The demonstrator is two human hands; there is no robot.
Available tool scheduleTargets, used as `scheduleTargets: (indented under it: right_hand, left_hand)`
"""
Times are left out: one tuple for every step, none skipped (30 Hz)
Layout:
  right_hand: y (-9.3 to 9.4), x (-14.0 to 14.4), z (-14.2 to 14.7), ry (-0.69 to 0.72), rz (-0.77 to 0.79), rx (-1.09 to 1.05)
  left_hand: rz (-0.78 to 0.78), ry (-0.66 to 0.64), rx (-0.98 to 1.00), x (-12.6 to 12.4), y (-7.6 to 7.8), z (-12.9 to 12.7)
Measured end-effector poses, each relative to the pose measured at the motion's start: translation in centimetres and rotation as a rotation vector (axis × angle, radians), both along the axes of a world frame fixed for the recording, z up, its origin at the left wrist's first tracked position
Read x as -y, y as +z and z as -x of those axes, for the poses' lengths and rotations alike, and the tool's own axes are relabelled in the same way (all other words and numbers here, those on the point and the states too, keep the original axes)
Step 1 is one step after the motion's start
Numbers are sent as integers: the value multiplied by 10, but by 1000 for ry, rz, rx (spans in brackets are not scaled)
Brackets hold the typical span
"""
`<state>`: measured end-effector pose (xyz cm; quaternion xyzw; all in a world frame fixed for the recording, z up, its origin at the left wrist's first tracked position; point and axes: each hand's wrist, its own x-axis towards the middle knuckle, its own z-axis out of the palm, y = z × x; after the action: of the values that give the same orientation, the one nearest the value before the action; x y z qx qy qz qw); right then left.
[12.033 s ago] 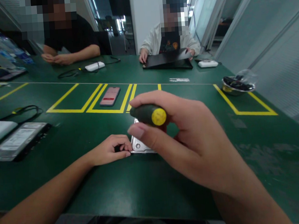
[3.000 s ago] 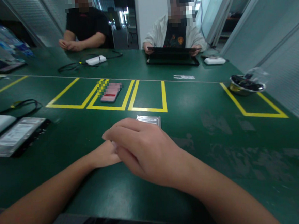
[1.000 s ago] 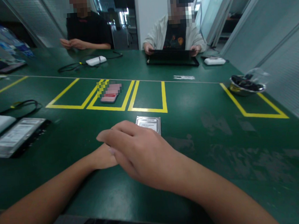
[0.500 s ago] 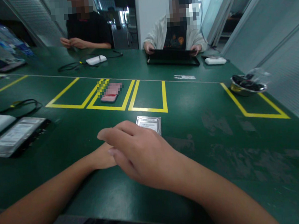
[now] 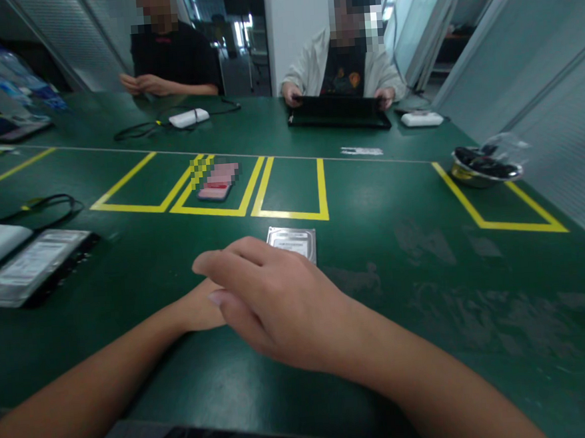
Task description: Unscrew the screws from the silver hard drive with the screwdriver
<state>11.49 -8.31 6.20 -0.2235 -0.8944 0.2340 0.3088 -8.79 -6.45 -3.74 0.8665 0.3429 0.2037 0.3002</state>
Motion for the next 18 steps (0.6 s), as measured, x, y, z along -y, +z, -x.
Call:
scheduleTargets:
  right_hand:
    - [0, 0, 0, 1, -2, 0]
    - [0, 0, 0, 2, -3, 0]
    - [0, 0, 0, 2, -6, 1]
    - [-1, 0, 0, 1, -7, 2]
    - [-1, 0, 0, -3, -8, 4]
    - [-1, 0, 0, -7, -9, 5]
    - [-1, 0, 0, -9, -10, 6]
    - [-1, 0, 0, -10, -12, 4]
    - [-1, 0, 0, -10, -15, 3]
    - [-1, 0, 0, -11, -15, 5]
    - [-1, 0, 0, -13, -17, 9]
    - [-1, 0, 0, -17, -18, 13]
    - [-1, 0, 0, -21, -20, 17]
    - [-1, 0, 0, -23, -23, 19]
    - [-1, 0, 0, -23, -25, 20]
    - [-1, 0, 0, -23, -26, 19]
    - [-1, 0, 0, -23, -25, 19]
    - [-2, 0, 0, -23, -23, 19]
  left_hand:
    - [-7, 7, -14, 0, 0, 0]
    - [-16, 14, -34, 0, 1, 0]
    - [-21, 19, -52, 1, 2, -1]
    - [-18, 21, -62, 1, 2, -1]
    - [-13, 20, -70, 1, 3, -1]
    - [-8, 20, -77, 1, 3, -1]
    - [-4, 20, -82, 0, 3, -1]
    - [-1, 18, -86, 0, 3, -1]
    - [1, 12, -87, -1, 3, -1]
    - [3, 4, -86, -1, 2, -1]
    - [6, -4, -83, -2, 2, -1]
    - [11, -9, -81, -2, 2, -1]
    - [16, -12, -77, -2, 2, -1]
    - [22, -9, -76, -2, 2, -1]
    - [30, -2, -77, -1, 3, -1]
    - [38, 8, -80, -1, 3, -1]
    - [44, 20, -85, 0, 3, -1]
    - [50, 30, -92, 0, 4, -1]
